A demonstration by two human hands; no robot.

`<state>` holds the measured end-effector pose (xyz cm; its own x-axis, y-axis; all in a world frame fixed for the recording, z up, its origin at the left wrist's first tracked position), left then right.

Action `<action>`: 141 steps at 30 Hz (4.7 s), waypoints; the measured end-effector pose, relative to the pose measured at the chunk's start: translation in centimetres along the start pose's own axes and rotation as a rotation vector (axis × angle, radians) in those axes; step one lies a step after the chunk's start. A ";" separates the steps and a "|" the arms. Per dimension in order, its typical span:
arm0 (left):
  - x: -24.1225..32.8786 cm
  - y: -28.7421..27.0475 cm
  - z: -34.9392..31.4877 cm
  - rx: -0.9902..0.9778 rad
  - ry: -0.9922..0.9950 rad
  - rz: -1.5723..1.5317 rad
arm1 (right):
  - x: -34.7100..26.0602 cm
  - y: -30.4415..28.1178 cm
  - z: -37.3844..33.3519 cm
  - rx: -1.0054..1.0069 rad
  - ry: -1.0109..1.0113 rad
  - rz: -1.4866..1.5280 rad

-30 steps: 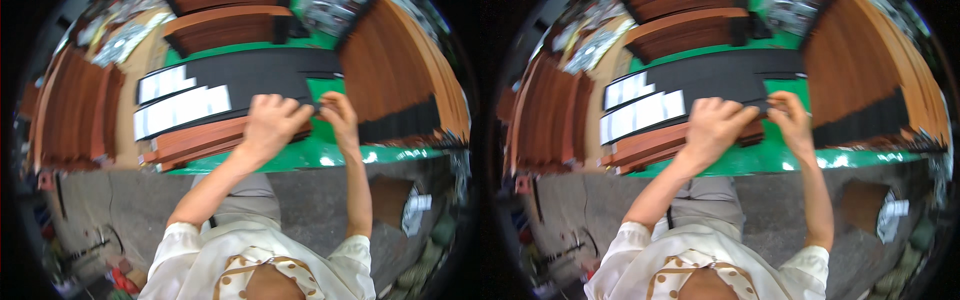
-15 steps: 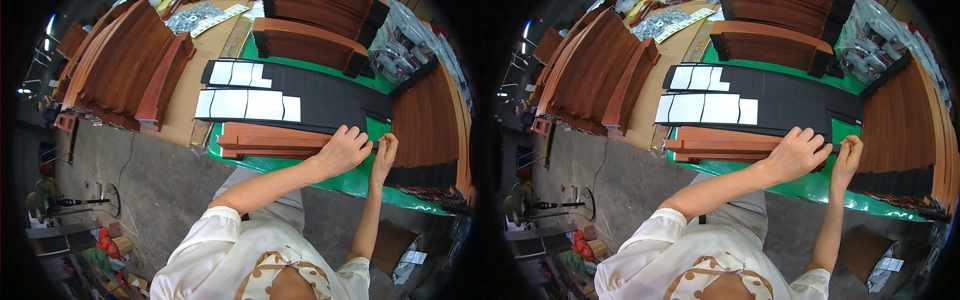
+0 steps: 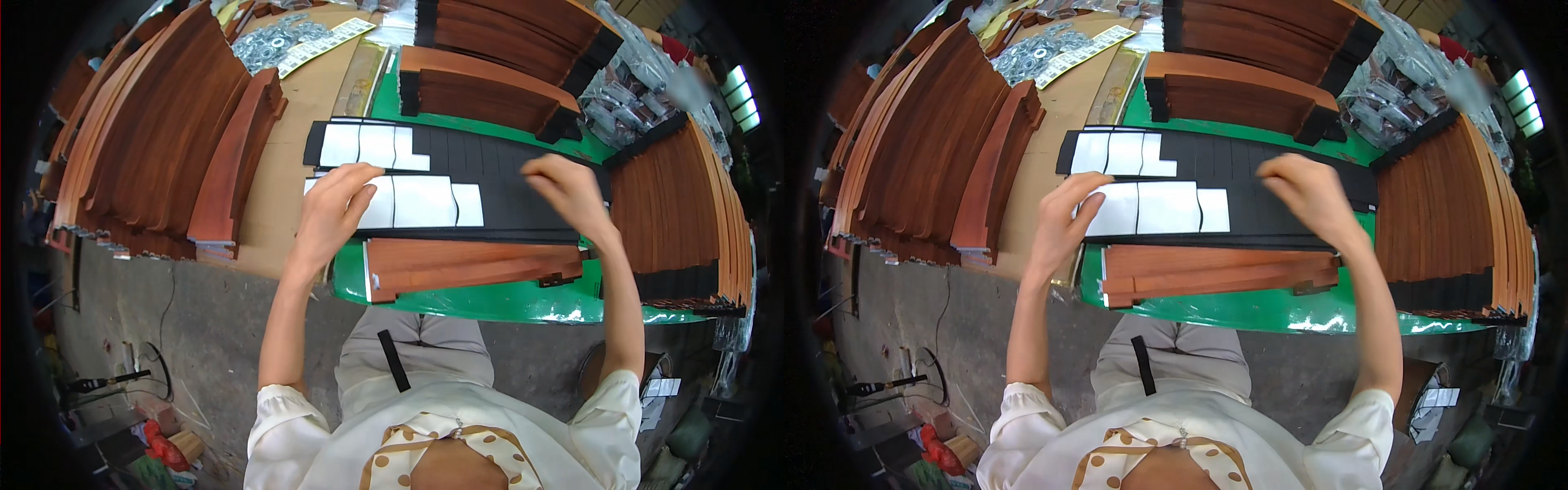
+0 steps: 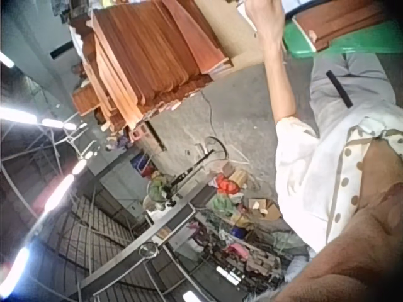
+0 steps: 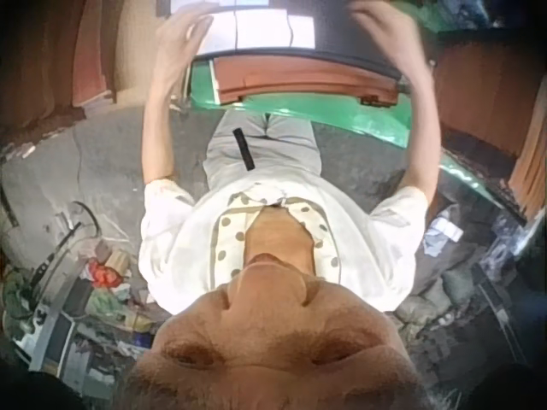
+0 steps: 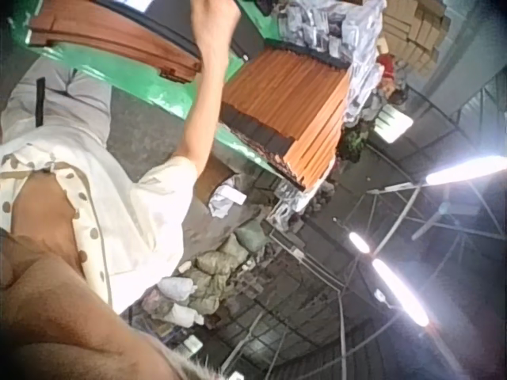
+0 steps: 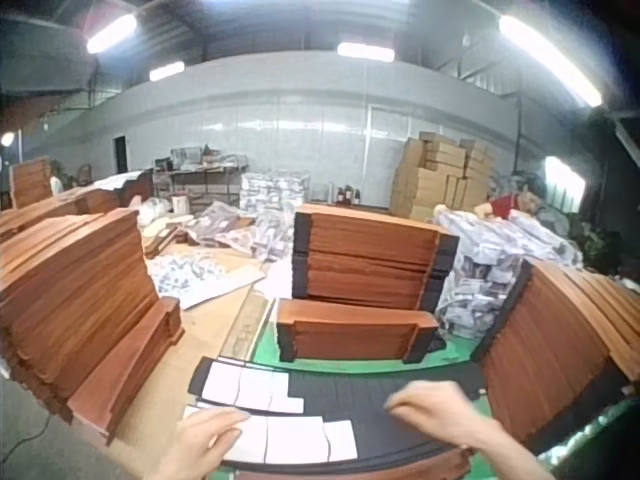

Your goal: Applying black adhesive tape strips to wooden furniture components on a assembly table.

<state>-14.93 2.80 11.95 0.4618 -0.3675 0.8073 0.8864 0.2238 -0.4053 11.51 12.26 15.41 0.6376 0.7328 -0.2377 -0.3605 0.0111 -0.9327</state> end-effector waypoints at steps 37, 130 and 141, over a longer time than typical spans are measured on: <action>2.6 -0.3 0.7 0.038 -0.074 -0.402 | -15.4 1.2 3.7 0.368 -0.451 -0.214; 4.4 1.0 -10.0 0.100 0.252 -0.036 | -16.1 5.7 -3.9 0.147 -0.028 0.402; 4.1 1.1 -10.4 0.106 0.256 -0.058 | -15.7 5.6 -3.5 0.145 -0.004 0.499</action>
<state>-11.70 -7.79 10.34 0.4153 -0.5951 0.6880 0.9096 0.2840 -0.3034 1.89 -1.53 12.92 0.3614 0.6755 -0.6427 -0.7110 -0.2463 -0.6587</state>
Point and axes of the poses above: each hand's wrist, its own z-axis towards the middle knuckle, its own y-axis out of the palm, x = y × z, the point moved 8 cm from there along z, towards the middle knuckle, and after that the axes turned 12 degrees about -z, right-handed, at the moved point
